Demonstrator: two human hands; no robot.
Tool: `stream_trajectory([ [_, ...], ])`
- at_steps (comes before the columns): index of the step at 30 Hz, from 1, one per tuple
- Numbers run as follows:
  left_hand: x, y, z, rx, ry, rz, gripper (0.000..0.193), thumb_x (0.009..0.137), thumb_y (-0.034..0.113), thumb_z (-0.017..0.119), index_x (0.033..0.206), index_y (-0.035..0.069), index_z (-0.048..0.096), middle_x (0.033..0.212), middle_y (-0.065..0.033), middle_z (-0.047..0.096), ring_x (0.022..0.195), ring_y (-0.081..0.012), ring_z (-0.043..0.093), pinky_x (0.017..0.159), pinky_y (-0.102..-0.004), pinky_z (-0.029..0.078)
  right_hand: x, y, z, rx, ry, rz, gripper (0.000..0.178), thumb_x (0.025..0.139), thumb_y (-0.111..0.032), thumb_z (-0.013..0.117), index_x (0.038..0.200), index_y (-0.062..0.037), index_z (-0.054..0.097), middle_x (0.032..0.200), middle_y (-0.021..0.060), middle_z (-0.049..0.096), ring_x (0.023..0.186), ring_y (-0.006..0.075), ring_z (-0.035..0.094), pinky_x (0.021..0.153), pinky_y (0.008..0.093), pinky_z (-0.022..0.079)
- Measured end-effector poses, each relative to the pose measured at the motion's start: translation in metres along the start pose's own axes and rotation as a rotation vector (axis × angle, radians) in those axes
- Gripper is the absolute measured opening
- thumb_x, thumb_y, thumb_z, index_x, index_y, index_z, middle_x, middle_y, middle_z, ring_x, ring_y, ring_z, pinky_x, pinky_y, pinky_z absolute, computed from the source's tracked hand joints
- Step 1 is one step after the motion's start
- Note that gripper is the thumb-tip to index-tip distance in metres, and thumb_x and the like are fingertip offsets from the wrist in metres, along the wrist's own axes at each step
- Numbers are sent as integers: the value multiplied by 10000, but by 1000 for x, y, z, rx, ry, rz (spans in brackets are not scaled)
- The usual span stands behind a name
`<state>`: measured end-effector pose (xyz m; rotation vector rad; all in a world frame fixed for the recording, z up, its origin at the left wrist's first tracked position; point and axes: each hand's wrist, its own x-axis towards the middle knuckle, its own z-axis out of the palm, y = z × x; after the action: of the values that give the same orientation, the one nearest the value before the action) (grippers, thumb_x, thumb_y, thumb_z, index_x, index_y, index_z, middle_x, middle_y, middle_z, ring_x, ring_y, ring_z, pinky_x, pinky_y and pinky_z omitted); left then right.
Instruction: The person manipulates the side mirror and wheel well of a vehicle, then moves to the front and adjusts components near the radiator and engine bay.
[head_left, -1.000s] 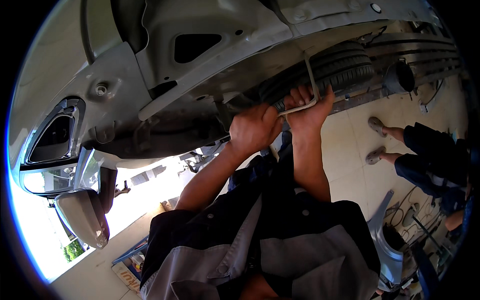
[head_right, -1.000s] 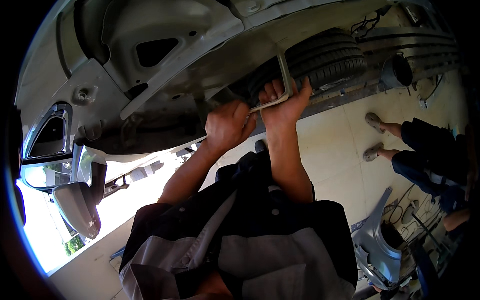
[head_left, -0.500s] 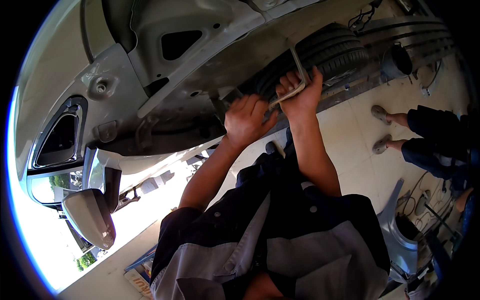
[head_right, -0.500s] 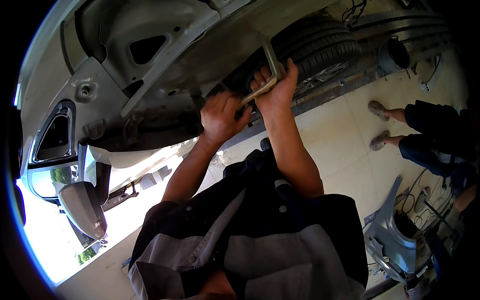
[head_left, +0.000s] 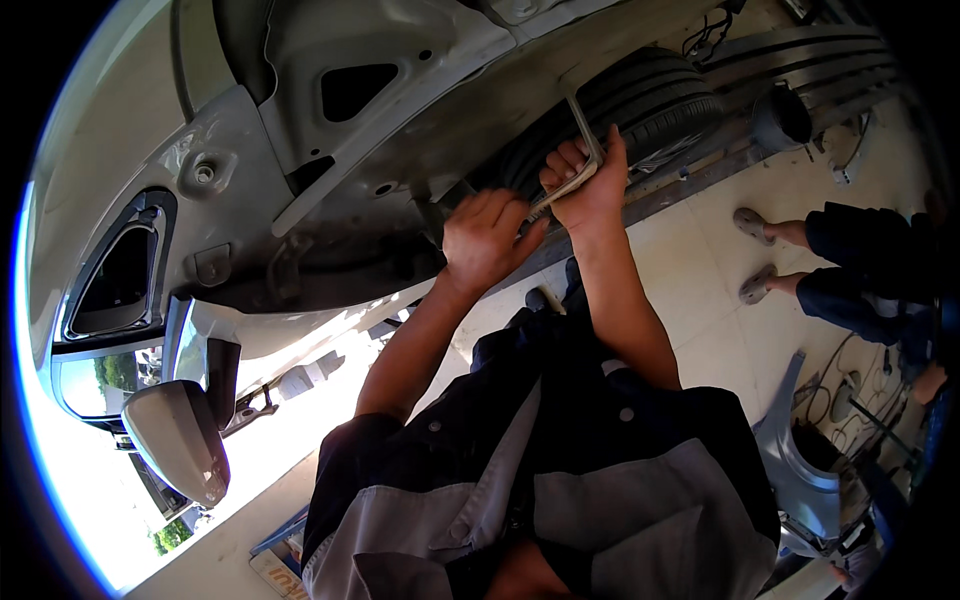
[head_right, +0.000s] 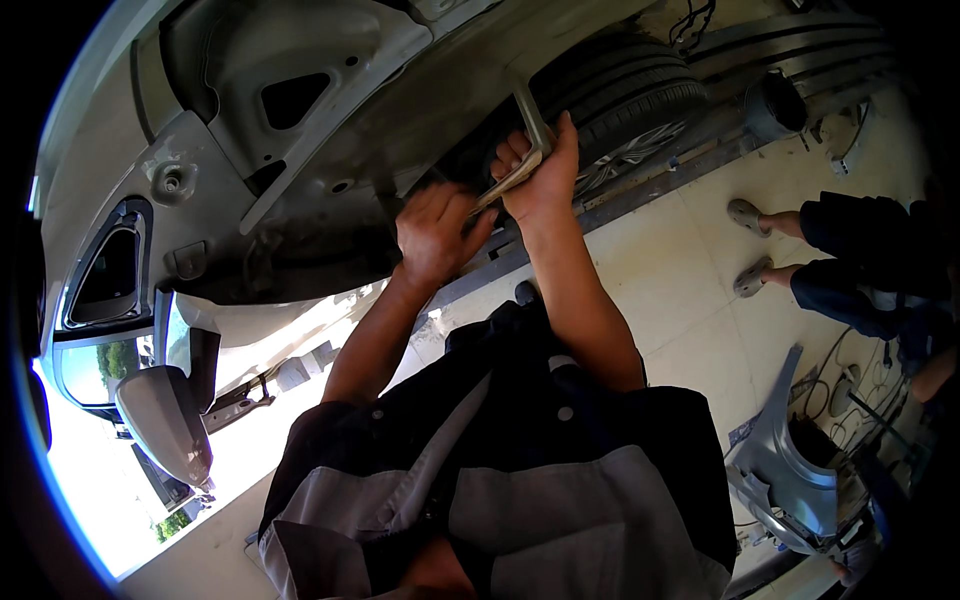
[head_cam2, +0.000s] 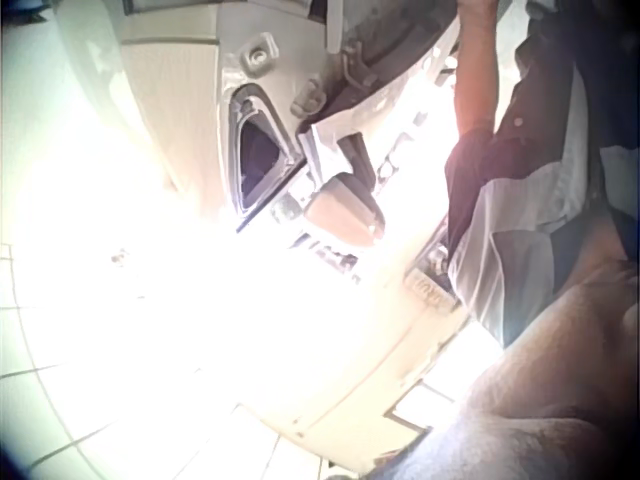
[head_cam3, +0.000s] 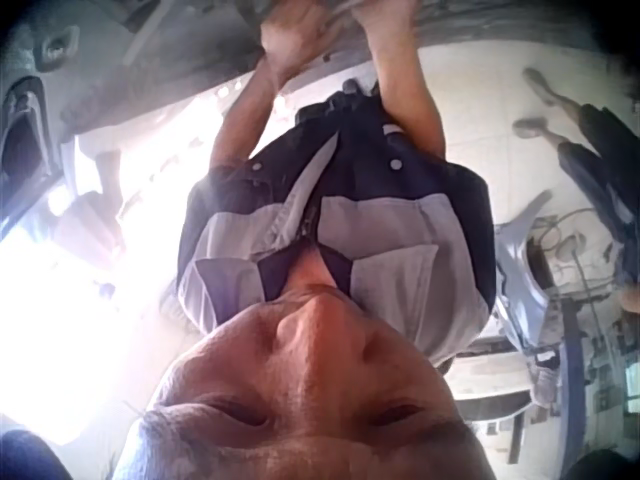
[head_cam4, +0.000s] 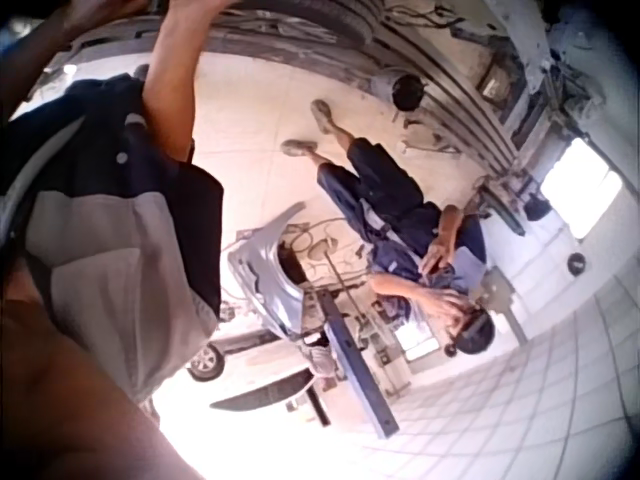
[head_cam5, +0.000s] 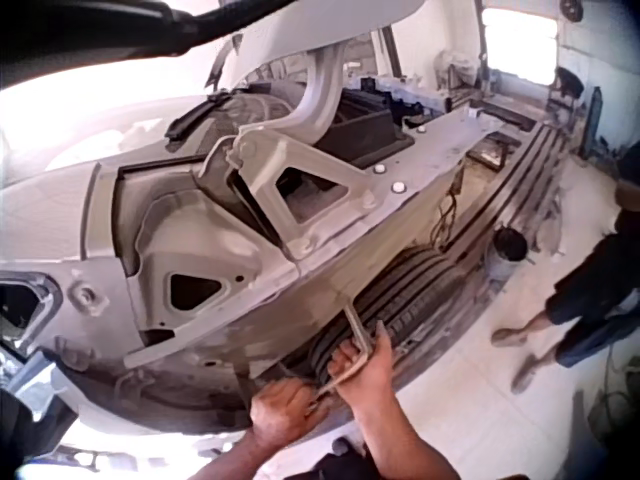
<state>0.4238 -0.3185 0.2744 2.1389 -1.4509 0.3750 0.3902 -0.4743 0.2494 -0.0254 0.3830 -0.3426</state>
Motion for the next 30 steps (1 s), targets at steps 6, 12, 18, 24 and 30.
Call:
stream_trajectory([
  [6,1,1,-4,15,-37,-36,252,711,221,721,831,62,567,818,-79,582,676,-271,585,557,-377,472,-1,-3,-8,-8,-92,8,442,929,-472,384,669,-116,412,581,-12,301,551,125,286,514,275,236],
  [12,24,16,-6,-64,-219,-269,229,895,309,536,881,84,577,816,-103,602,699,-319,605,568,-415,470,-12,-3,-4,-114,-18,-87,371,931,-428,427,767,-96,453,652,10,346,636,142,351,566,290,310],
  [18,37,16,-3,-146,-266,-315,283,938,352,463,969,123,627,805,-105,623,708,-336,614,570,-433,470,-13,2,-14,-259,-142,-194,287,913,-350,574,954,-69,539,769,26,514,775,149,496,695,303,416],
  [24,40,19,-11,-185,-285,-333,309,928,365,459,973,143,670,817,-80,645,707,-290,635,564,-405,490,-29,3,-48,-447,-278,-279,288,886,-188,648,1124,-75,533,1025,13,571,920,122,541,848,283,442],
  [30,35,12,-8,-245,-264,-332,312,912,368,466,1045,172,669,802,-67,637,707,-268,633,586,-383,495,-31,7,-43,-570,-304,-346,369,886,-248,648,1180,-71,512,1064,9,568,948,101,535,887,268,444],
])
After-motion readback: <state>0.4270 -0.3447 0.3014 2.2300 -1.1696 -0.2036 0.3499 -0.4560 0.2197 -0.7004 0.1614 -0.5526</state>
